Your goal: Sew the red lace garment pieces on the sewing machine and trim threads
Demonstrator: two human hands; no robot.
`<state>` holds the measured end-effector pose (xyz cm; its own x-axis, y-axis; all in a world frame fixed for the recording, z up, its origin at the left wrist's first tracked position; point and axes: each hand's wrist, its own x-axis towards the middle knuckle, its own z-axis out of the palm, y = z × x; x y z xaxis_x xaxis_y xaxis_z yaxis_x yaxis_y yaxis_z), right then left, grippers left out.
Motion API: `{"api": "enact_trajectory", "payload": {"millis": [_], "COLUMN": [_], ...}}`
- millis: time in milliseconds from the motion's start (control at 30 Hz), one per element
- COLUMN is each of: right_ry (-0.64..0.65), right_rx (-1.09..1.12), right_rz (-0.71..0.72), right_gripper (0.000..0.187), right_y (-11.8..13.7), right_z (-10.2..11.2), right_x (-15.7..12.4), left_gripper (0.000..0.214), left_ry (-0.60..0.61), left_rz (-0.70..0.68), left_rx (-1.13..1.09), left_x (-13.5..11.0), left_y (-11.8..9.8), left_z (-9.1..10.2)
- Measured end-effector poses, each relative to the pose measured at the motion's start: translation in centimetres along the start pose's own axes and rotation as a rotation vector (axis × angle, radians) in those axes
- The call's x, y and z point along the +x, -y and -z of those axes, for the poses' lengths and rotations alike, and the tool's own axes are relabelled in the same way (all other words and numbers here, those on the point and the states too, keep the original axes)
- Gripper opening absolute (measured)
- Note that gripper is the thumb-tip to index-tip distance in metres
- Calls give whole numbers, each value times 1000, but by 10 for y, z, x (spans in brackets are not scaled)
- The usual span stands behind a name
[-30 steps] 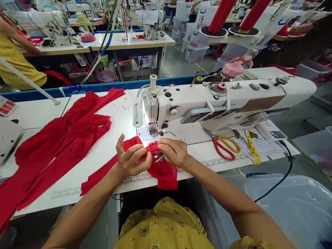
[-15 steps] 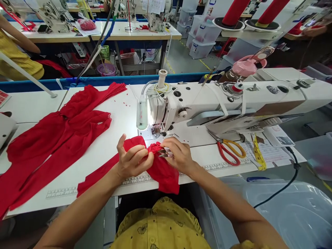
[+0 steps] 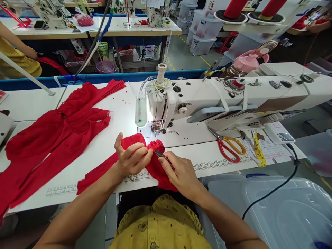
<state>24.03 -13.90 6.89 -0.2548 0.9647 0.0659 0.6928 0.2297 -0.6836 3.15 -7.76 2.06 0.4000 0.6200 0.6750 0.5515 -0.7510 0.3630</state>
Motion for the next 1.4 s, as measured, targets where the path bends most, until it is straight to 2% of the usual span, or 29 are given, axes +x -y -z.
{"api": "enact_trajectory", "payload": {"millis": [133,300,433,533,967,1200,1400], "right_ry": [-22,-44,-61,-70,-47,50,58], "right_rx": [-73,-91,-96,-102,-79,108,-13], "right_rz": [38,45,44,47,63,21,51], "right_gripper": [29,29,28,28,29,30,33], "right_y": [-3,-4,-5,-5,-8,-8,-8], "right_z": [-3,-4,-5,-5,-4,5,11], "right_x": [1,2,2,3,7,13,15], "left_gripper": [24,27,21,17,23,23,25], "left_ry": [42,-125,-252,-289,-273,-286,-285], "left_rz": [-1,-229,-345,-412,-469,-437,-427], "left_rx": [-16,169,302,365,340,334,338], "left_x": [0,6,12,16,21,24,24], "left_y": [-1,-4,-10,-12,-12,-13,-13], "left_z": [2,3,3,4,9,10,9]}}
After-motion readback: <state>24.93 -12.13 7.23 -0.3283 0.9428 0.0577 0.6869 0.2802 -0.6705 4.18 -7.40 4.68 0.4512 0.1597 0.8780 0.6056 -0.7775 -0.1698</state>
